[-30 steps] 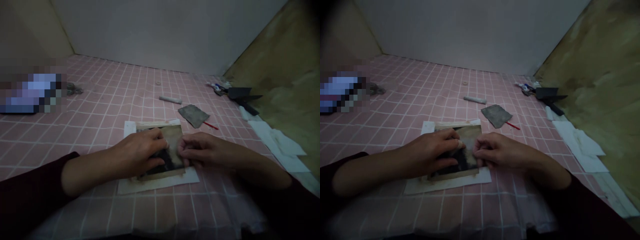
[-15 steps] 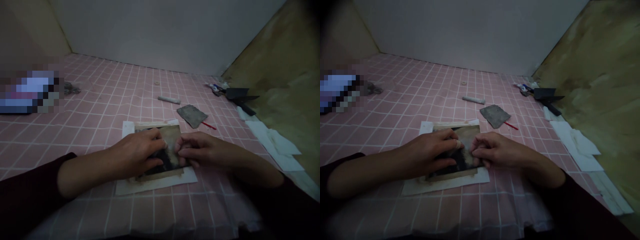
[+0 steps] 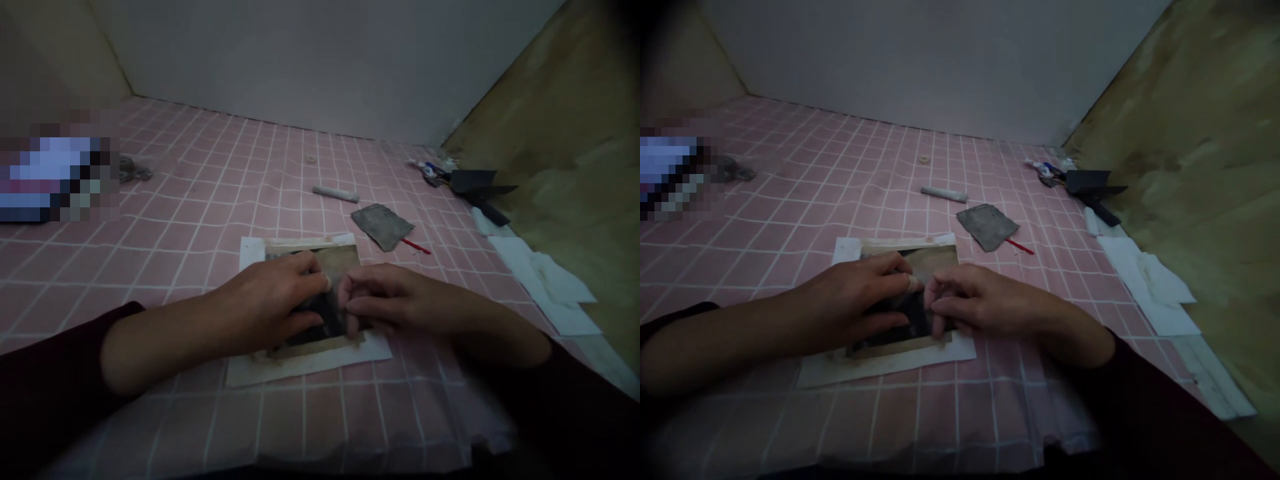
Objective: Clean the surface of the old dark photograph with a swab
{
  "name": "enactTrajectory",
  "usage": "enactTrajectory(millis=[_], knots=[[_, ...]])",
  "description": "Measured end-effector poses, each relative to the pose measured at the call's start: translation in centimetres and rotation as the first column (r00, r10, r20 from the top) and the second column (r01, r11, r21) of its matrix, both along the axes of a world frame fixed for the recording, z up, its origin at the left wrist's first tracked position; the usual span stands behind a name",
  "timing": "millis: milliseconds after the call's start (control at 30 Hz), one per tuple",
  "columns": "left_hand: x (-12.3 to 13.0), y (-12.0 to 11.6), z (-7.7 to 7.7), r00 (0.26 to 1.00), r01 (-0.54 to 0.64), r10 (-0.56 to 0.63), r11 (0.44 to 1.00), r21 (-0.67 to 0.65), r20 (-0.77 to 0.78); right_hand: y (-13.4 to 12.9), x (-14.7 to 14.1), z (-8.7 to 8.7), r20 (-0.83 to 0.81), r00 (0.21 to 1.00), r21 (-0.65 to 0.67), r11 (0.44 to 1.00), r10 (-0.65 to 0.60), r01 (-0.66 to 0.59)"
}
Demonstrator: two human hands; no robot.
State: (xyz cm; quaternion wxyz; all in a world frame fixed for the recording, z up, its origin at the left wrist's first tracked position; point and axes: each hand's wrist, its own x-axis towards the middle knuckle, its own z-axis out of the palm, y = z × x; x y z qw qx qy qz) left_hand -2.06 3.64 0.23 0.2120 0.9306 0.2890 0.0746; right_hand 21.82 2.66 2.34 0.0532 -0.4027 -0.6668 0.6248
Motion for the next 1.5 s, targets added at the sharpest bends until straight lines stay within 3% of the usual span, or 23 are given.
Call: enactTrajectory(millis=[100, 300, 500, 667, 833, 1067, 1367, 1500], knots=[[0.0, 0.0, 0.0, 1.0, 0.003, -0.003, 1.0, -0.003, -0.002, 0.1, 0.6, 0.3, 0.07, 0.996, -0.023, 0.999, -0.047, 0.048], [0.0, 0.1, -0.2, 1.0, -0.002, 0.002, 1.0, -0.002, 0.008, 0.0, -0.1, 0.0, -0.032, 0.999, -0.031, 1.0, 0.0, -0.001], [0.0, 0.1, -0.1, 1.0, 0.001, -0.001, 1.0, -0.013, -0.001, 0.1, 0.4, 0.0, 0.044, 0.997, -0.054, 0.996, -0.066, 0.068], [-0.1, 0.0, -0.2, 1.0, -0.009, 0.009, 1.0, 0.0, 0.001, 0.1, -0.3, -0.5, -0.058, 0.997, -0.028, 0.998, -0.054, 0.052], [-0.1, 0.1, -0.4, 1.0, 0.0, 0.0, 1.0, 0.002, 0.012, 0.0, 0.7, 0.1, 0.055, 0.997, -0.018, 0.999, -0.046, 0.047], [0.0, 0.1, -0.4, 1.0, 0.002, -0.003, 1.0, 0.015, 0.01, 0.3, 1.4, -0.7, -0.14, 0.99, -0.154, 0.988, -0.031, 0.009], [0.1, 0.0, -0.2, 1.0, 0.003, -0.003, 1.0, 0.002, 0.021, 0.5, 1.9, -1.4, -0.164, 0.979, -0.227, 0.971, -0.117, 0.078], [0.2, 0.0, 0.0, 1.0, -0.004, 0.004, 1.0, -0.006, -0.008, 0.5, 1.2, -1.5, -0.149, 0.979, -0.182, 0.977, -0.138, 0.11]])
